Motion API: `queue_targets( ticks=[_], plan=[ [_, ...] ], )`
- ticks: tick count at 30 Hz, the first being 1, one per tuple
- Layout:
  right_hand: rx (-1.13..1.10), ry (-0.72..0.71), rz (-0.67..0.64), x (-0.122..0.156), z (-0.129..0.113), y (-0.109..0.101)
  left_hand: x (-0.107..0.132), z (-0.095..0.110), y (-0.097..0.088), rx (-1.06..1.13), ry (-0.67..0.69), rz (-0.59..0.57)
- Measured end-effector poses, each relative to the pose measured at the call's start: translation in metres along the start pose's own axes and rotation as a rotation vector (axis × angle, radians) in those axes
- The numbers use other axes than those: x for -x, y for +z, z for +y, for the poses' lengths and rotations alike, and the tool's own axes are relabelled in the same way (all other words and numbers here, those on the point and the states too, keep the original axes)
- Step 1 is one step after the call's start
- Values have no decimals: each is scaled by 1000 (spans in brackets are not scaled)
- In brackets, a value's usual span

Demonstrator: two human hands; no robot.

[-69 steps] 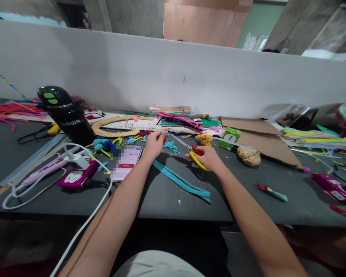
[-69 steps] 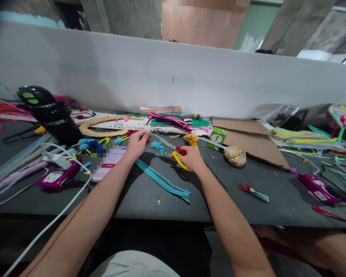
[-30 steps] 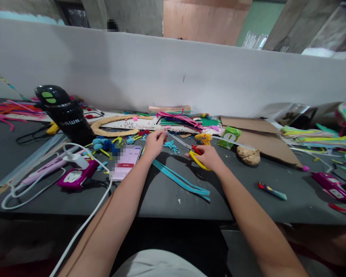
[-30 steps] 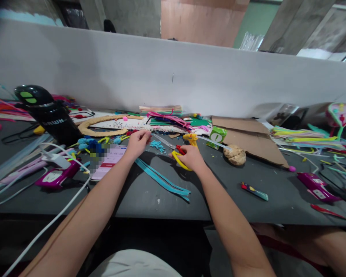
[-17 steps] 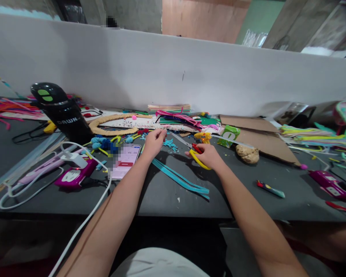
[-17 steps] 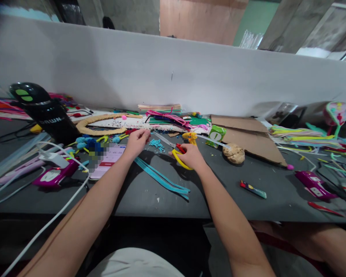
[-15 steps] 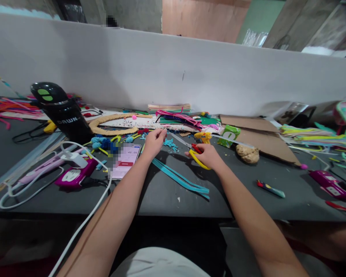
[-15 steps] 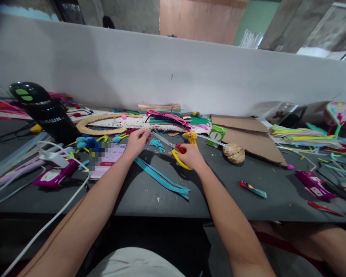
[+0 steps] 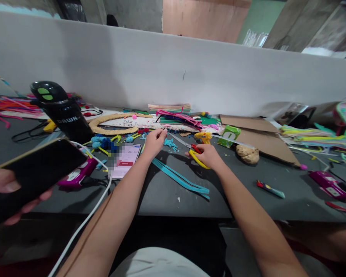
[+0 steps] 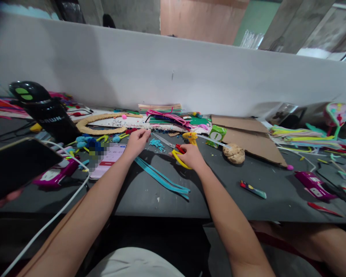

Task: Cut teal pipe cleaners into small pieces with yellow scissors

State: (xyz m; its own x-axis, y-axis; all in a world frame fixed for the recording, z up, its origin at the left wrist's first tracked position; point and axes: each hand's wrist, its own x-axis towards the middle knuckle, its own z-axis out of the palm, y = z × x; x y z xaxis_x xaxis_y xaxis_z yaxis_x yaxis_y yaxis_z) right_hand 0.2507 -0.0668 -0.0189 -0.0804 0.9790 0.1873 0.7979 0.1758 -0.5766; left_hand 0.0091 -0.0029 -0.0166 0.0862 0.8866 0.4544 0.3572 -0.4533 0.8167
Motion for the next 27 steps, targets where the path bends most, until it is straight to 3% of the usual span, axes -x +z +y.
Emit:
queue_targets(
  ticks=[12,17,27],
  plan=[
    [80,37,130,0,-4,0,3,-1,9,-52,-45,23],
    [86,57,93,0,-4,1,7,1,14,-146,-26,-30],
    [82,39,90,1,-2,3,11,2,15,-167,-30,-26]
  ],
)
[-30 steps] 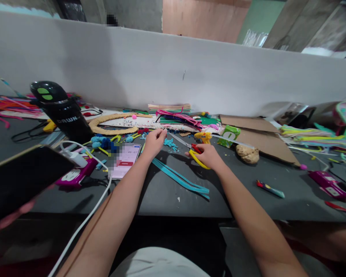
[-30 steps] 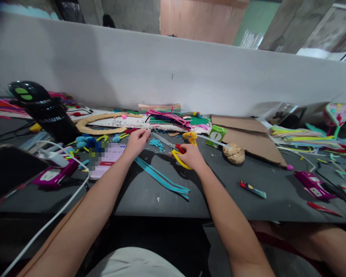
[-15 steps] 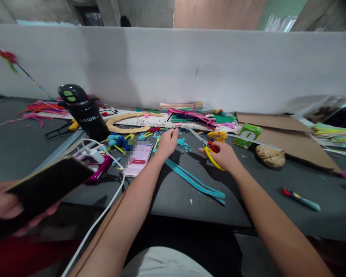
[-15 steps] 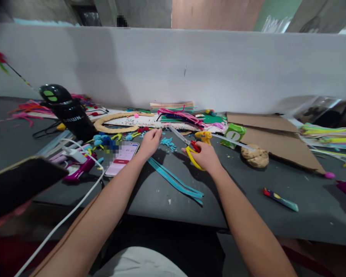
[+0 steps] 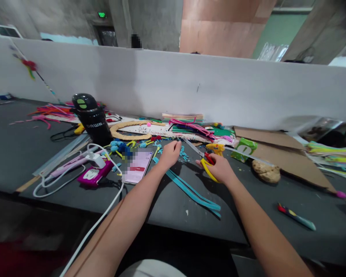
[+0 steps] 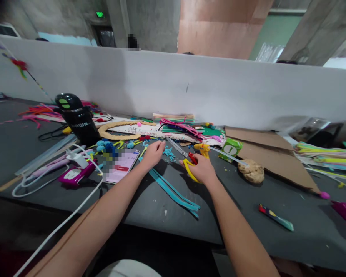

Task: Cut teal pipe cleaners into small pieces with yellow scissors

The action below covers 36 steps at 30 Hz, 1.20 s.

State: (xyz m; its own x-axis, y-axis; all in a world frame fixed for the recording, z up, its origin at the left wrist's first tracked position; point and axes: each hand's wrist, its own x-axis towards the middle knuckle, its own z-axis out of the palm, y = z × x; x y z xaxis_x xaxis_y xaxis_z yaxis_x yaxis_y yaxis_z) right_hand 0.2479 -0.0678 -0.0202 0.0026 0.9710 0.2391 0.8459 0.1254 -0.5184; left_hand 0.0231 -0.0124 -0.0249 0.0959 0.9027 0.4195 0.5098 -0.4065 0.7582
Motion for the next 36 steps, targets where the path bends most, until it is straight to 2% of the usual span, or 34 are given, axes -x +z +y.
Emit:
queue_targets(
  ticks=[6,9,13,15,19,24,31,36],
  plan=[
    [-62,-75,14,1,-7,-7,-1,15,-6,-29,-47,23],
    [-130,-91,-5,-3,-14,-21,-7,28,-20,-71,-42,-81],
    [-97,-174,-176,-11,-20,-38,-12,29,-43,-104,103,-142],
    [-92,-183,-231,-14,-19,-40,-11,22,-52,-97,90,-152],
    [-77,-153,-217,-9,-6,-33,0,10,-62,-44,-17,-189],
    [2,-100,-238,9,8,-22,13,12,-68,-28,-126,-204],
    [12,-190,-285,18,0,-13,27,9,-63,-89,-160,-298],
    [23,-171,-333,21,-1,-6,31,6,-58,-96,-138,-313]
  ],
)
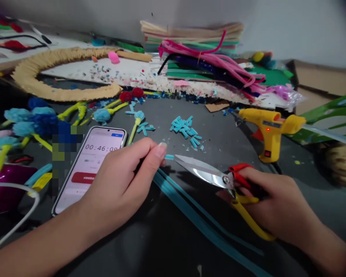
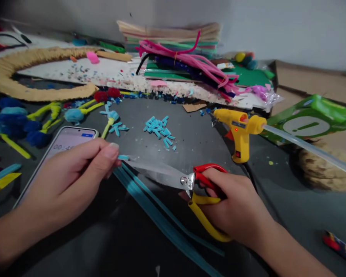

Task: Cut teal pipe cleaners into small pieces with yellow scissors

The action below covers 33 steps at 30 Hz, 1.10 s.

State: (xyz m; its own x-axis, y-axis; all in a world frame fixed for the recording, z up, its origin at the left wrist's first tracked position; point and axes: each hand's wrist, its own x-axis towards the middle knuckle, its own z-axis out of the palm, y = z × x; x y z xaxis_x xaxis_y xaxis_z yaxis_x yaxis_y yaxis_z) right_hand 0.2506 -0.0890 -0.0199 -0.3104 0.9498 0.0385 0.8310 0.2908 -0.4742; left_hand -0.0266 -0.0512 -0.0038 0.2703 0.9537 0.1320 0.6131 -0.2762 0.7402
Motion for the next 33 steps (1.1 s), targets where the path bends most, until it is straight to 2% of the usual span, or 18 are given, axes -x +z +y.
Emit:
queue_targets(
  ticks=[7,13,24,33],
  plan=[
    [-26,21,-20,-1,1,1,0,-2,6,-4,-5,12],
    [-19,46,-31,-1,1,2,1,1,7,9,-64,6],
    [-16,53,-45,0,3,3,1,2,6,5,-29,32],
    [-53,-2,-32,-3,3,1,2,-1,5,23,-38,17]
  ],
)
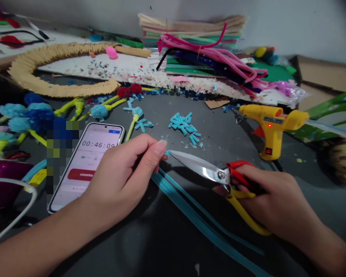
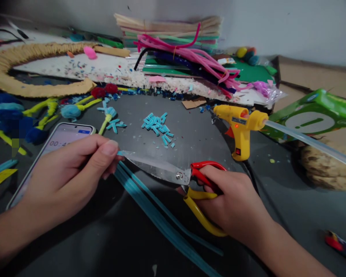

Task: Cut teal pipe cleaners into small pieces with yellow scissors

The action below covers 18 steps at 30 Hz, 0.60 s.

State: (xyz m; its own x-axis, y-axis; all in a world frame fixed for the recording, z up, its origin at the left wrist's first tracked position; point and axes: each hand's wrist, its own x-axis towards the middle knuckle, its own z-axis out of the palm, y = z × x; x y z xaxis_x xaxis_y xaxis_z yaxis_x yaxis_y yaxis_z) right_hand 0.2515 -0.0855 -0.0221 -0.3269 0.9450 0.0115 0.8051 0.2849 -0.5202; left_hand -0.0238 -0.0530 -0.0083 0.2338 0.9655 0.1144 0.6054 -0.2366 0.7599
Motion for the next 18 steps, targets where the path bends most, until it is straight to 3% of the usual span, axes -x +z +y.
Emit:
queue_targets(
  ticks=[6,18],
  plan=[
    [-24,70,-3,3,-1,1,0,2,1,-15,-61,5],
    [-12,84,-26,4,0,5,0,1,0,-16,9,3]
  ],
)
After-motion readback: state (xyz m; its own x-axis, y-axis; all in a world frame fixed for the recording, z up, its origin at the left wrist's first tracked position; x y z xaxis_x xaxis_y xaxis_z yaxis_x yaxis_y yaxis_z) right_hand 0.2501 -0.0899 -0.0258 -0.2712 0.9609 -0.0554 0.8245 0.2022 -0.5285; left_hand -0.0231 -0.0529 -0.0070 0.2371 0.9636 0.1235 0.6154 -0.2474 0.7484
